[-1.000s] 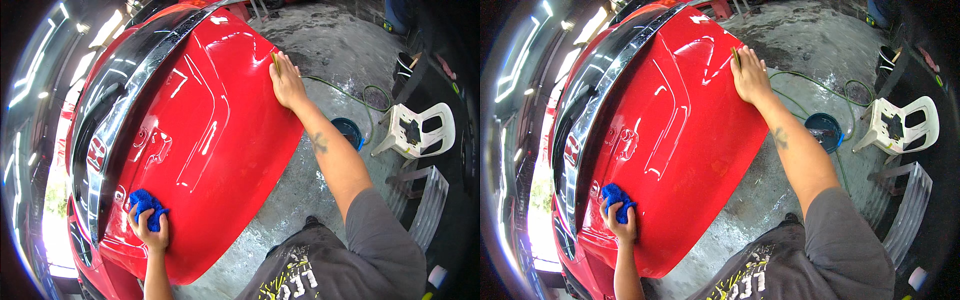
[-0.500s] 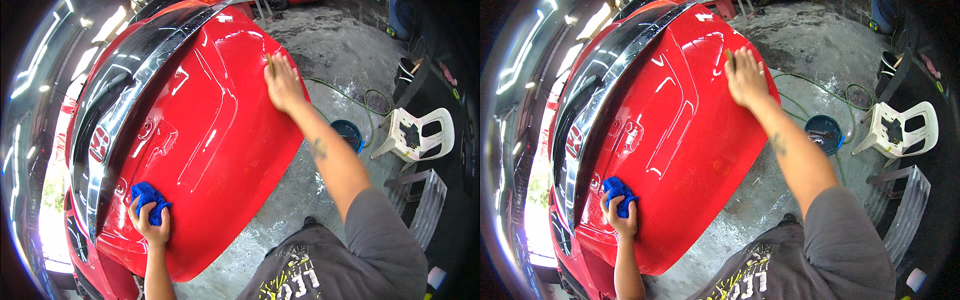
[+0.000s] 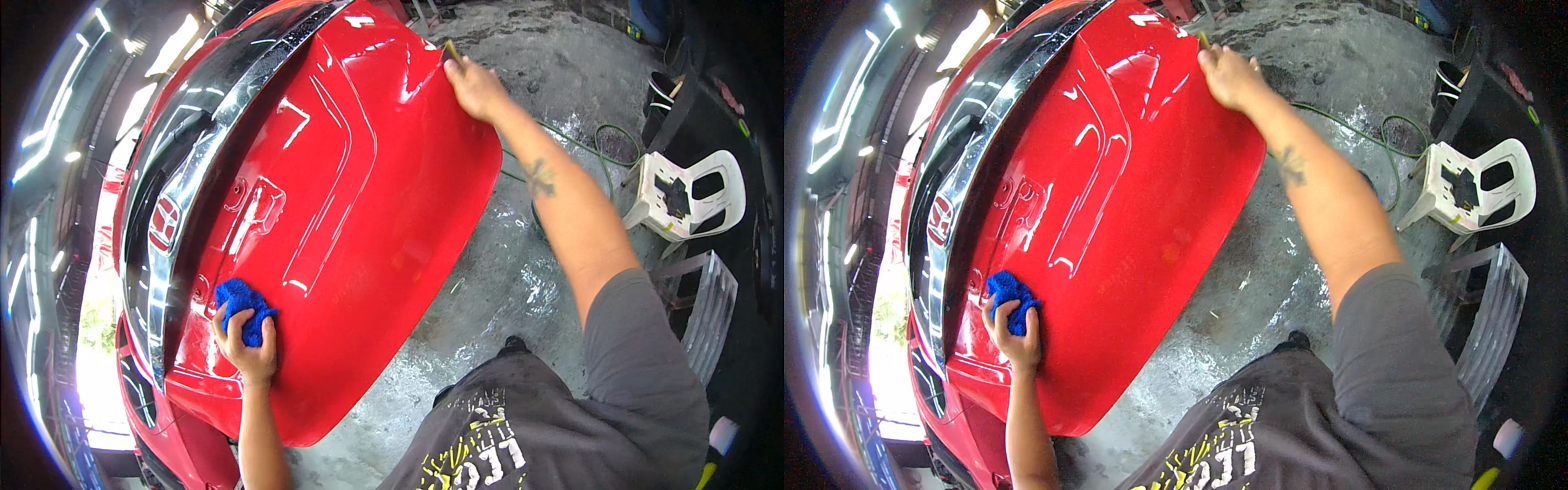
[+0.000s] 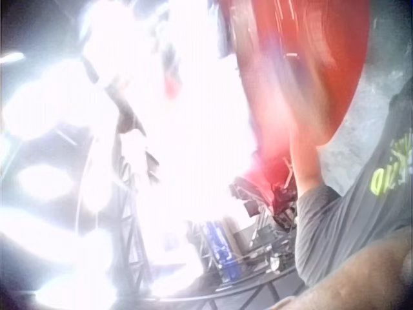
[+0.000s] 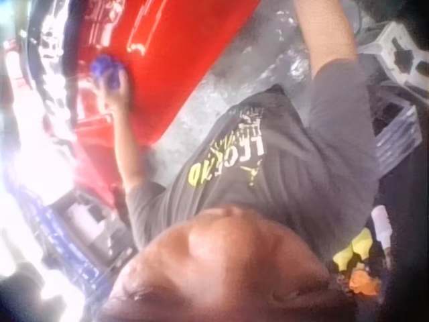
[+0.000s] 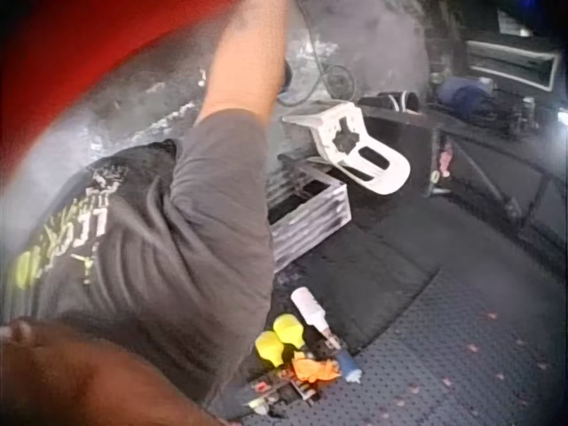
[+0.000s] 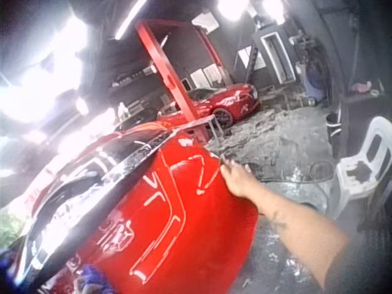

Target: The person wipes the rear trunk of a red car using a blue microfiber cloth. They repeatedly rub the surface in circular and linear motions, occasionally dipping the cloth into a bucket of water to re-wet it. The person also uses a small black tool to scrape or clean the chrome trim strip on the trunk.

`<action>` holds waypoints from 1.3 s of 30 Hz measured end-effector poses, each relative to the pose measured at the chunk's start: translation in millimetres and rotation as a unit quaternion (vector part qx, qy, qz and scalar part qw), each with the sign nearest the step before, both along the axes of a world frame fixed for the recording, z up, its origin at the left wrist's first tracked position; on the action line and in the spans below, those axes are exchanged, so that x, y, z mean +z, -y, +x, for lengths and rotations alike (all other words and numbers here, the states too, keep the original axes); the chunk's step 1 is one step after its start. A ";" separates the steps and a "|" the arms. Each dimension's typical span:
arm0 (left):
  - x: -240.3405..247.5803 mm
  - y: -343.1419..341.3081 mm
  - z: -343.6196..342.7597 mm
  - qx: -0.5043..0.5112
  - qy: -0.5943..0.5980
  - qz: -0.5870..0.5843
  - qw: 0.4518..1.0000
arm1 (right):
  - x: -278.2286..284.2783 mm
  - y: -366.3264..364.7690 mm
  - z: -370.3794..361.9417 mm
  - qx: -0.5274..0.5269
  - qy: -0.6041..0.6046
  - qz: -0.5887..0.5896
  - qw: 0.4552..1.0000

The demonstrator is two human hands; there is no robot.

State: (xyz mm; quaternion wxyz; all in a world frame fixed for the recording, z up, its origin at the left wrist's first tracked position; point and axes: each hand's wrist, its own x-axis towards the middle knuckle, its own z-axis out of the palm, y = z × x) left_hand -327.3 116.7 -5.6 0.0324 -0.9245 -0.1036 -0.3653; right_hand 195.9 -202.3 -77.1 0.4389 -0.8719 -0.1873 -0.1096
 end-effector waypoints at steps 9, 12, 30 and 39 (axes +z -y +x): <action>-0.3 0.7 4.4 0.012 -0.005 0.007 1.000 | -46.8 -38.6 -44.0 0.000 0.178 0.023 0.984; -3.3 3.6 -5.2 0.020 -0.005 0.001 1.000 | -28.9 -59.6 -191.9 0.037 0.224 0.003 0.974; -1.8 0.1 -1.3 0.022 -0.013 -0.009 1.000 | -59.6 -75.6 -363.1 0.278 0.224 -0.032 0.934; 2.3 6.8 13.5 0.017 0.011 0.027 0.999 | -63.7 -22.3 -101.7 -0.002 0.173 0.026 0.985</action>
